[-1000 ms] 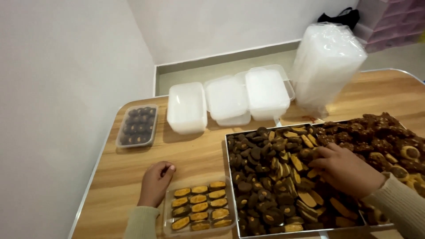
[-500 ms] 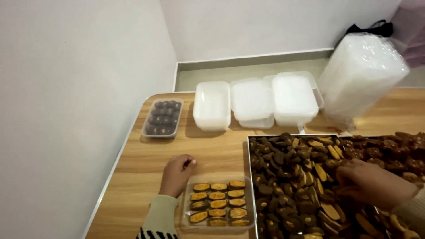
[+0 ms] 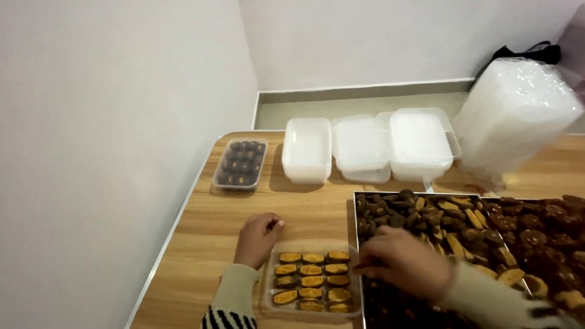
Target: Manually picking up cookies from a large tray and arranging them into a small plastic container for packaging.
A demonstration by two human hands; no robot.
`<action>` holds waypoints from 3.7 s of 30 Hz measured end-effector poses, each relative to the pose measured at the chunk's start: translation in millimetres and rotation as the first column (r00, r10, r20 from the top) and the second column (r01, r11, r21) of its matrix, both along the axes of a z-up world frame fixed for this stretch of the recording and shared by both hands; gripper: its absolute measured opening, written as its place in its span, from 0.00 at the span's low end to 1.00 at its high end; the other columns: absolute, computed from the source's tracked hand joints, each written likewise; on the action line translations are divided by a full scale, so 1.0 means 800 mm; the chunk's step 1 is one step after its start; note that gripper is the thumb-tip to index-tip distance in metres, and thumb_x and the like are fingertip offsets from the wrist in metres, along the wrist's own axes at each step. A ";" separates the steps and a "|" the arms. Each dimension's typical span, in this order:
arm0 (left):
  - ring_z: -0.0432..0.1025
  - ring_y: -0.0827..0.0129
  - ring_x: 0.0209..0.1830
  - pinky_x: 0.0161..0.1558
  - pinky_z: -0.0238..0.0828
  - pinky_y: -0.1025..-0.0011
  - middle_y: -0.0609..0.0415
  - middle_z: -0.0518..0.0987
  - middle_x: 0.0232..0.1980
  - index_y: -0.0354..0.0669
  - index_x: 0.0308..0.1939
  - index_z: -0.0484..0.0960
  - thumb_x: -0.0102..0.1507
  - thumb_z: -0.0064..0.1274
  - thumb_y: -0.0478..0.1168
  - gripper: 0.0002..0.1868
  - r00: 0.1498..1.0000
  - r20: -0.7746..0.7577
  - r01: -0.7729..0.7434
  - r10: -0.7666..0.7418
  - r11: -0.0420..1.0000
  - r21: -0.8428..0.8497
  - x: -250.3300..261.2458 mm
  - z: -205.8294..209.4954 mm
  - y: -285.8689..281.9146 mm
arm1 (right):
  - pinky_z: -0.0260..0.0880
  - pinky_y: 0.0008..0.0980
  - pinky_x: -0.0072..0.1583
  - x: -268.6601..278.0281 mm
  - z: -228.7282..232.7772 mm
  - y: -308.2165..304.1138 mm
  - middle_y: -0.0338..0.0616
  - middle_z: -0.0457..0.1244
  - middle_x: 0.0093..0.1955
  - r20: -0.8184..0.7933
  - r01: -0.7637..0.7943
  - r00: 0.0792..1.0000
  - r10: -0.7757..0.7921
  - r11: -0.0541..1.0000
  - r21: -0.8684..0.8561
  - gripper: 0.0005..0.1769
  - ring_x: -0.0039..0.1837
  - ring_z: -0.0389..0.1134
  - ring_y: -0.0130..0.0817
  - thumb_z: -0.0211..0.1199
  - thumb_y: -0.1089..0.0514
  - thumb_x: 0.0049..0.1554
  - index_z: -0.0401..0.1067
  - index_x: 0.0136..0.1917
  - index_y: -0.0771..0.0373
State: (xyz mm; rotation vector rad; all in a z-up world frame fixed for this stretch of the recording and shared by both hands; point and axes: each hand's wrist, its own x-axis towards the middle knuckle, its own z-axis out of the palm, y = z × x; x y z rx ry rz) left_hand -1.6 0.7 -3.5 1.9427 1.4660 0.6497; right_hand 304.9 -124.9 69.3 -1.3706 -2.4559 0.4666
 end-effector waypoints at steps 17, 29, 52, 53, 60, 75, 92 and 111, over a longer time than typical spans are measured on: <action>0.72 0.70 0.47 0.47 0.67 0.68 0.63 0.82 0.39 0.53 0.37 0.84 0.69 0.47 0.50 0.14 1.000 0.014 -0.017 0.018 1.000 -0.022 0.002 0.018 -0.008 | 0.65 0.39 0.51 -0.057 -0.075 0.043 0.35 0.65 0.43 0.186 0.009 0.983 -0.005 1.000 -0.017 0.04 0.49 0.61 0.38 0.70 0.54 0.55 0.76 0.42 0.51; 0.73 0.68 0.46 0.46 0.68 0.67 0.61 0.82 0.40 0.51 0.37 0.84 0.68 0.47 0.49 0.13 1.000 0.016 -0.007 0.007 1.000 0.010 0.000 0.007 -0.003 | 0.64 0.45 0.46 -0.056 -0.103 0.039 0.40 0.62 0.43 0.330 -0.061 0.944 -0.014 0.974 0.218 0.12 0.48 0.62 0.44 0.73 0.50 0.48 0.74 0.41 0.55; 0.72 0.68 0.43 0.46 0.65 0.69 0.61 0.82 0.37 0.50 0.37 0.85 0.68 0.47 0.49 0.13 0.998 -0.016 -0.055 0.054 0.995 -0.078 0.003 0.012 -0.004 | 0.73 0.29 0.64 0.227 0.016 -0.081 0.13 0.70 0.61 0.631 0.715 0.572 -0.524 0.696 -0.070 0.14 0.63 0.66 0.23 0.58 0.46 0.61 0.78 0.58 0.34; 0.72 0.68 0.42 0.45 0.65 0.69 0.60 0.82 0.36 0.49 0.35 0.84 0.68 0.48 0.48 0.14 0.999 0.004 -0.040 0.040 0.997 -0.058 0.003 0.011 -0.002 | 0.71 0.32 0.66 0.240 0.003 -0.088 0.16 0.70 0.60 0.602 0.677 0.611 -0.514 0.733 -0.062 0.16 0.65 0.66 0.24 0.61 0.48 0.57 0.79 0.57 0.36; 0.70 0.69 0.40 0.43 0.63 0.70 0.60 0.81 0.34 0.48 0.34 0.84 0.69 0.47 0.49 0.15 0.999 0.018 -0.035 0.036 0.998 -0.054 0.003 0.009 -0.003 | 0.70 0.35 0.69 0.258 -0.028 -0.116 0.17 0.70 0.62 0.594 0.608 0.680 -0.430 0.784 -0.128 0.25 0.65 0.68 0.26 0.68 0.51 0.53 0.73 0.64 0.35; 0.71 0.67 0.47 0.46 0.66 0.67 0.60 0.82 0.38 0.51 0.39 0.86 0.69 0.46 0.52 0.16 1.000 -0.004 -0.030 0.030 0.999 -0.032 0.002 0.007 -0.004 | 0.72 0.30 0.62 0.211 0.020 -0.108 0.12 0.66 0.57 0.703 0.656 0.461 -0.542 0.741 0.141 0.20 0.62 0.67 0.22 0.61 0.32 0.54 0.72 0.60 0.27; 0.73 0.68 0.47 0.47 0.67 0.67 0.62 0.83 0.38 0.51 0.36 0.84 0.68 0.47 0.49 0.13 1.000 0.005 -0.007 0.007 1.000 0.009 0.001 0.008 -0.004 | 0.62 0.48 0.50 -0.063 -0.072 -0.018 0.37 0.62 0.51 0.230 0.117 0.966 -0.117 0.993 0.014 0.15 0.53 0.61 0.44 0.69 0.53 0.52 0.76 0.53 0.51; 0.72 0.69 0.46 0.46 0.66 0.69 0.62 0.83 0.40 0.52 0.38 0.85 0.68 0.47 0.51 0.14 1.000 0.019 -0.021 0.021 1.000 -0.012 0.001 0.005 -0.002 | 0.59 0.47 0.46 -0.057 -0.085 -0.020 0.33 0.65 0.47 0.227 0.172 0.952 -0.206 0.972 0.161 0.07 0.49 0.61 0.42 0.67 0.48 0.55 0.79 0.43 0.50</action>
